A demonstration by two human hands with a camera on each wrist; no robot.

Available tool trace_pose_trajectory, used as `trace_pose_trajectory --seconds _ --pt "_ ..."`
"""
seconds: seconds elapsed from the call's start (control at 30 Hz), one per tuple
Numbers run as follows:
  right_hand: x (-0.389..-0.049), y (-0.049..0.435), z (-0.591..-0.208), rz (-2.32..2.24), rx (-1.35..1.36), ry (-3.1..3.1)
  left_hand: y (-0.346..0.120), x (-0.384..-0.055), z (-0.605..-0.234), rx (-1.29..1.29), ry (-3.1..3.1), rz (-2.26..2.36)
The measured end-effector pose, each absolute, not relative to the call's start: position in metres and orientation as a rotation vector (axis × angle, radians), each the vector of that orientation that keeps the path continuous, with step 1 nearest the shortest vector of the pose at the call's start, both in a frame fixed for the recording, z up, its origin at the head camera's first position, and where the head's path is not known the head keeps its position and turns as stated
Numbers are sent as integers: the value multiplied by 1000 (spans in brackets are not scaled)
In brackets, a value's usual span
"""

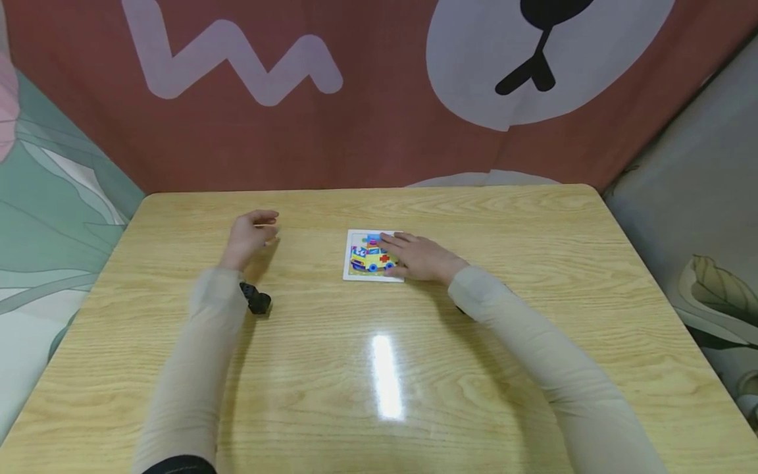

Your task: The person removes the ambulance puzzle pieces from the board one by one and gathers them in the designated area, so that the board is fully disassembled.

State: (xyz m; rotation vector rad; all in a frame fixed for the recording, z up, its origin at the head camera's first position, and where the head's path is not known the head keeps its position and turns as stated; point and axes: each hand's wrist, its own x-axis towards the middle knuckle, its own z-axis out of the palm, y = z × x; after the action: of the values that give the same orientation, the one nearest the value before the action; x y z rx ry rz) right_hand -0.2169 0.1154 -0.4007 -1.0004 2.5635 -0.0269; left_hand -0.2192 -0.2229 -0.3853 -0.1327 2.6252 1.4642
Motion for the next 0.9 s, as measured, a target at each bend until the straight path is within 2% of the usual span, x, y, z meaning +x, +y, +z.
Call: trace_pose_trajectory --seconds 0.53,0.9 --pt "-216 116 -396 -71 -938 2585 -140 -227 -394 111 2546 1423" --pt "-223 128 -402 -136 -874 2611 -101 -227 -402 220 2545 1279"
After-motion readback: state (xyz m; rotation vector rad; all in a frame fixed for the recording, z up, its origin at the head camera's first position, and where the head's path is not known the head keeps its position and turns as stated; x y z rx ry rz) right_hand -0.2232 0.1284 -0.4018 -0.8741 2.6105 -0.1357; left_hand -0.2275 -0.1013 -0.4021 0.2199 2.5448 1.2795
